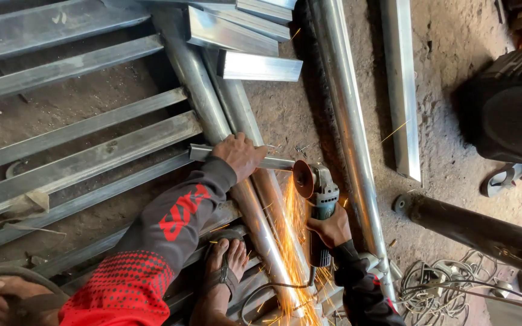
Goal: Cutting small metal L-shaped profiles using a handheld angle grinder on the floor of a workshop.
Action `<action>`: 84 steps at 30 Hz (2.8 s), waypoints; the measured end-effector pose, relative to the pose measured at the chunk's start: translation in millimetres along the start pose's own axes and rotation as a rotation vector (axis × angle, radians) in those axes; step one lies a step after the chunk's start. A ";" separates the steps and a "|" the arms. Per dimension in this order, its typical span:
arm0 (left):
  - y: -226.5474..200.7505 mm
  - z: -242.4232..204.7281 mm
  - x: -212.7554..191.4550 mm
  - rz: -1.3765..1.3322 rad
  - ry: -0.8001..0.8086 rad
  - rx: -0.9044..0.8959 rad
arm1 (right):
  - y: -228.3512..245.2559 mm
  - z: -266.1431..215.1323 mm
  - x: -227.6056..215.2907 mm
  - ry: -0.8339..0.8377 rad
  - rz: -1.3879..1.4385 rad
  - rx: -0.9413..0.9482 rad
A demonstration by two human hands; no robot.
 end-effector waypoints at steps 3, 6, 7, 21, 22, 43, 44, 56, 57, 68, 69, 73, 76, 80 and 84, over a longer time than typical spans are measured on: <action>-0.5 -3.0 -11.8 -0.050 -0.003 -0.021 | 17.9 -11.4 -1.7 0.016 0.068 0.000; 0.7 -1.4 -10.4 -0.050 -0.011 -0.016 | 15.7 -9.2 -1.1 0.021 0.102 -0.016; 0.8 -1.9 -11.4 -0.049 -0.011 -0.013 | 14.5 -6.9 -0.5 0.020 0.105 -0.016; -1.1 -1.4 -21.5 0.055 -0.006 -0.007 | -5.7 2.0 1.3 -0.010 0.096 -0.026; -0.9 -1.1 -21.8 0.056 -0.007 -0.006 | -7.3 2.3 4.5 -0.010 0.098 -0.027; -3.3 3.5 -9.2 -0.159 0.336 -0.113 | -12.1 -18.8 -1.0 -0.054 -0.011 0.114; -5.5 -0.7 -14.9 -0.203 0.352 -0.166 | -15.9 -16.1 -0.7 -0.049 -0.009 0.128; -62.8 -4.4 -21.7 0.012 0.180 -0.492 | -19.4 12.4 1.0 -0.017 0.041 0.153; -62.3 -5.2 -9.4 0.023 0.219 -0.477 | -14.5 11.4 -0.7 -0.010 0.043 0.153; -62.4 -0.1 -24.8 0.017 0.157 -0.479 | -5.6 25.9 9.3 0.048 0.085 0.145; -62.1 -0.1 -24.6 0.015 0.135 -0.481 | -4.9 26.7 9.0 0.056 0.096 0.142; -61.6 -1.9 -17.3 0.016 0.164 -0.473 | -10.0 31.3 5.7 0.065 0.082 0.142; -62.5 -1.6 -15.4 0.003 0.150 -0.494 | -5.5 28.2 1.6 0.078 0.078 0.151; -62.4 -3.2 -5.2 -0.014 0.169 -0.485 | 13.1 16.7 -3.2 0.088 0.092 0.131; -65.1 -6.1 8.0 0.036 0.216 -0.486 | 8.1 20.2 -6.8 0.086 0.080 0.063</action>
Point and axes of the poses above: each hand's wrist, its own z-axis towards the middle knuckle, its own x-axis out of the palm, y = z × x, the point moved 2 cm from there along z, towards the middle knuckle, and after that the axes turned 2 degrees about y, right-handed, at the moved point
